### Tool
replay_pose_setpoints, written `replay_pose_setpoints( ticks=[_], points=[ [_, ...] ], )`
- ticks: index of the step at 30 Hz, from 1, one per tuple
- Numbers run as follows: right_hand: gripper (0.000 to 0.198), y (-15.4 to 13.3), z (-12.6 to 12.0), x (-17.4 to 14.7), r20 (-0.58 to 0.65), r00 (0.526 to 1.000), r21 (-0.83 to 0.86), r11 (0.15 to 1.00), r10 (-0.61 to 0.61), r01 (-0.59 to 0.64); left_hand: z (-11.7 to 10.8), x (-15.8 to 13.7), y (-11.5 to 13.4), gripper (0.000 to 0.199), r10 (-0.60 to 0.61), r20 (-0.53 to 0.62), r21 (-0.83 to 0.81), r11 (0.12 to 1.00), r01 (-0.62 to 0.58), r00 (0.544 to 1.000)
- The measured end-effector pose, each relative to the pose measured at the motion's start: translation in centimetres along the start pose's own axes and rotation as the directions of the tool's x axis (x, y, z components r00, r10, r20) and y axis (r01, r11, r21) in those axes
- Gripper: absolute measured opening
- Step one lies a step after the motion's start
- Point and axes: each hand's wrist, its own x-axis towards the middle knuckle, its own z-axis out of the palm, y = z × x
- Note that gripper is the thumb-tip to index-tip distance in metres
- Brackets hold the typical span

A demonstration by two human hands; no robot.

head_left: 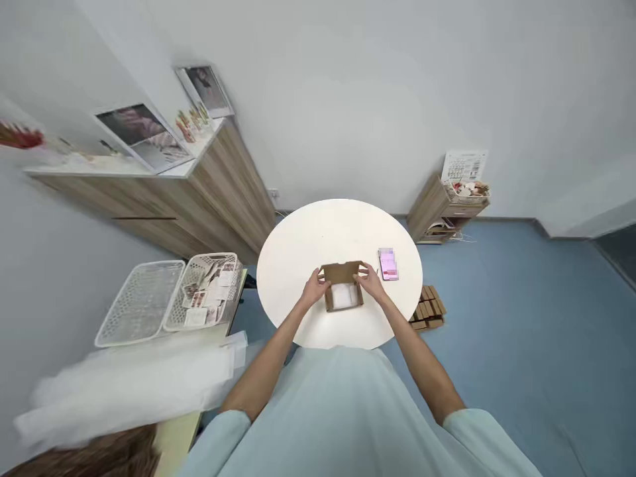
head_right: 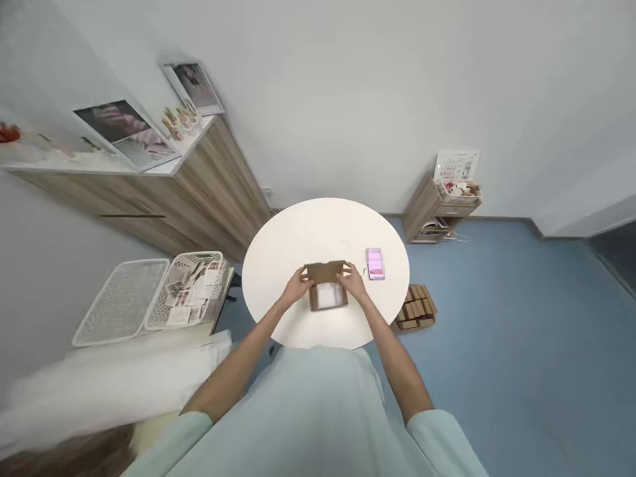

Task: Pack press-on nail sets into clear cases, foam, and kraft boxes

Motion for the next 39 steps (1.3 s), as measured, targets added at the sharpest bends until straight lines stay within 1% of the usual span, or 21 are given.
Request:
replay_pose_setpoints(
  ticks=[2, 5, 8, 12, 15, 18, 20, 23, 26, 28, 30, 33, 36, 39],
  points=[
    [0.075, 0.3, -0.4, -0.5, -0.010, 1.000, -0.039, 0.999, -0.018, 0.018, 0.2, -0.9, -0.5, 0.087, 0.019, -0.007, -0.018, 1.000, -0.019, 1.000],
    [0.070, 1.0, -0.8, -1.7, -0.004, 0.998, -0.118, 0.991, -0.061, 0.060, 0.6, -2.5, -1.1, 0.084, 0.076, -0.010, 0.014, 0.997, -0.076, 0.997],
    [0.064, 2.0, -1.0, -3.6, 0.028, 0.991, -0.216, 0.968, -0.127, 0.130, 1.0, -4.4, -1.8, 0.079, 0.153, 0.002, 0.119, 0.981, -0.152, 0.988],
    [0.071, 3.1, -0.8, -6.7, 0.124, 0.972, -0.357, 0.905, -0.199, 0.231, 1.3, -7.2, -2.8, 0.081, 0.251, 0.074, 0.252, 0.932, -0.262, 0.965],
    [0.067, 3.4, -0.6, -8.6, 0.171, 0.968, -0.454, 0.858, -0.182, 0.241, 1.4, -9.2, -3.5, 0.077, 0.340, 0.058, 0.317, 0.885, -0.340, 0.939],
    [0.061, 3.4, -0.4, -10.1, 0.145, 0.980, -0.544, 0.816, -0.137, 0.195, 1.5, -10.8, -4.0, 0.068, 0.367, -0.015, 0.353, 0.872, -0.338, 0.930],
    [0.053, 3.2, -0.2, -10.8, 0.124, 0.988, -0.603, 0.784, -0.092, 0.149, 1.6, -11.5, -4.2, 0.058, 0.348, -0.045, 0.369, 0.877, -0.308, 0.936],
    [0.042, 2.8, 0.2, -11.6, 0.120, 0.993, -0.690, 0.721, 0.022, 0.067, 1.6, -12.0, -4.4, 0.046, 0.279, -0.034, 0.394, 0.886, -0.244, 0.960],
    [0.036, 2.5, 0.7, -12.1, 0.147, 0.981, -0.743, 0.669, 0.129, 0.024, 1.6, -12.1, -4.6, 0.042, 0.176, -0.019, 0.406, 0.901, -0.154, 0.984],
    [0.035, 2.4, 0.9, -12.3, 0.163, 0.974, -0.748, 0.664, 0.158, 0.017, 1.7, -12.1, -4.8, 0.043, 0.114, -0.018, 0.392, 0.915, -0.098, 0.993],
    [0.034, 2.6, 1.1, -12.5, 0.169, 0.972, -0.729, 0.684, 0.166, 0.011, 1.9, -12.2, -5.0, 0.045, 0.064, -0.023, 0.363, 0.930, -0.051, 0.998],
    [0.036, 3.1, 1.4, -12.6, 0.185, 0.968, -0.657, 0.754, 0.170, -0.007, 2.4, -12.3, -5.2, 0.048, 0.007, -0.049, 0.285, 0.958, 0.008, 0.999],
    [0.032, 4.0, 1.6, -12.5, 0.140, 0.969, -0.541, 0.836, 0.202, -0.096, 3.0, -12.3, -5.5, 0.046, -0.048, -0.093, 0.173, 0.983, 0.063, 0.995],
    [0.034, 4.8, 1.9, -12.0, 0.061, 0.964, -0.463, 0.863, 0.257, -0.201, 3.2, -11.8, -5.8, 0.041, -0.129, -0.128, 0.050, 0.989, 0.137, 0.983]
  ],
)
